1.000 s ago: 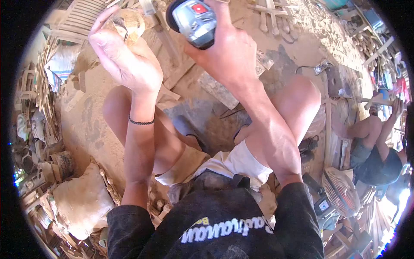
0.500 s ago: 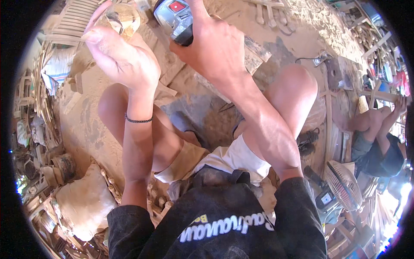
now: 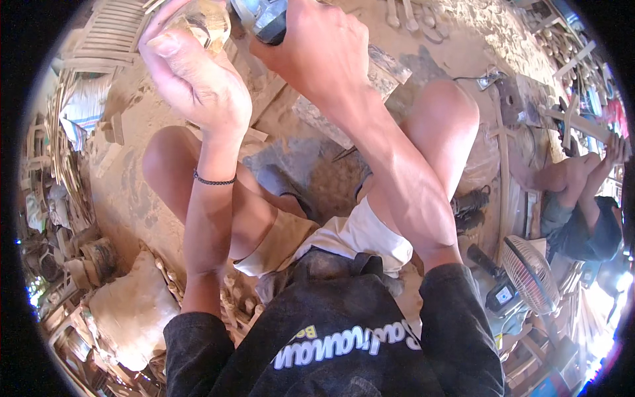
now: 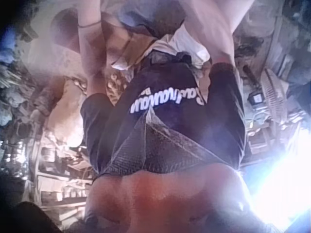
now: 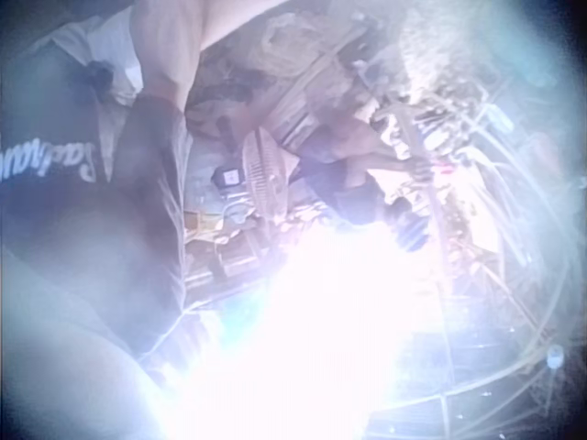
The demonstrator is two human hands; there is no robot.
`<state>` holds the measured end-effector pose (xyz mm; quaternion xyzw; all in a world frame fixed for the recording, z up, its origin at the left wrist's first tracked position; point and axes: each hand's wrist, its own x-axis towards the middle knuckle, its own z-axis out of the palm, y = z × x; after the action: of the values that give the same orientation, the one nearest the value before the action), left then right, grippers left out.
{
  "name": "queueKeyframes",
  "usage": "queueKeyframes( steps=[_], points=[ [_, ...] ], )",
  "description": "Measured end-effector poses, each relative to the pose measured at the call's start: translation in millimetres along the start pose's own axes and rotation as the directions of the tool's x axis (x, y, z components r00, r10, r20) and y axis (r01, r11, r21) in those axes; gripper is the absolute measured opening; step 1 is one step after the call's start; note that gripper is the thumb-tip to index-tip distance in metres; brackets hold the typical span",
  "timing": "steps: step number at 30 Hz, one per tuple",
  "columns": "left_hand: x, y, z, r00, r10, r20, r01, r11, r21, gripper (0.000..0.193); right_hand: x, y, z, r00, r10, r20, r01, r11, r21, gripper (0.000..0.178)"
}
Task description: The person shapes and sands a wooden sword using an angle grinder, holding the sword by hand and grinding along its blade, crossguard, and handle.
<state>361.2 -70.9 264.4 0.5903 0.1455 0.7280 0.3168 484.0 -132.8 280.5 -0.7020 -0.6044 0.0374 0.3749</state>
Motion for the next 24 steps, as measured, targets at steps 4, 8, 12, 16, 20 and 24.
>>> queueKeyframes(
  steps=[4,8,12,16,20,24],
  points=[
    [4.7,2.7,-1.3,0.999,0.026,-0.036,-0.024,0.999,0.046,0.052,-0.9,-4.0,0.0,0.992,0.050,0.115,-0.039,0.995,-0.095,0.080],
    [19.9,-3.4,-13.1,0.998,0.032,-0.063,-0.032,0.999,0.005,0.063,-4.0,-0.2,-4.9,0.989,0.055,0.137,-0.045,0.996,-0.072,0.079],
    [25.3,-10.0,-16.6,0.995,0.066,-0.078,-0.068,0.998,-0.017,0.071,-1.7,3.4,-6.5,0.995,0.089,0.050,-0.087,0.996,-0.032,0.078],
    [20.6,-5.7,-11.7,0.995,0.051,-0.090,-0.052,0.999,-0.013,0.071,2.4,-4.0,-11.1,0.988,0.099,0.122,-0.095,0.995,-0.034,0.078],
    [11.6,2.0,-2.5,0.999,0.018,-0.044,-0.016,0.999,0.052,0.065,1.2,-1.7,-3.0,0.999,0.019,0.038,-0.022,0.998,0.054,0.077],
    [2.1,4.7,1.5,0.999,0.003,-0.041,0.000,0.998,0.068,0.062,1.1,-6.9,-6.7,1.000,0.004,0.017,-0.005,1.000,0.026,0.074]
  ],
)
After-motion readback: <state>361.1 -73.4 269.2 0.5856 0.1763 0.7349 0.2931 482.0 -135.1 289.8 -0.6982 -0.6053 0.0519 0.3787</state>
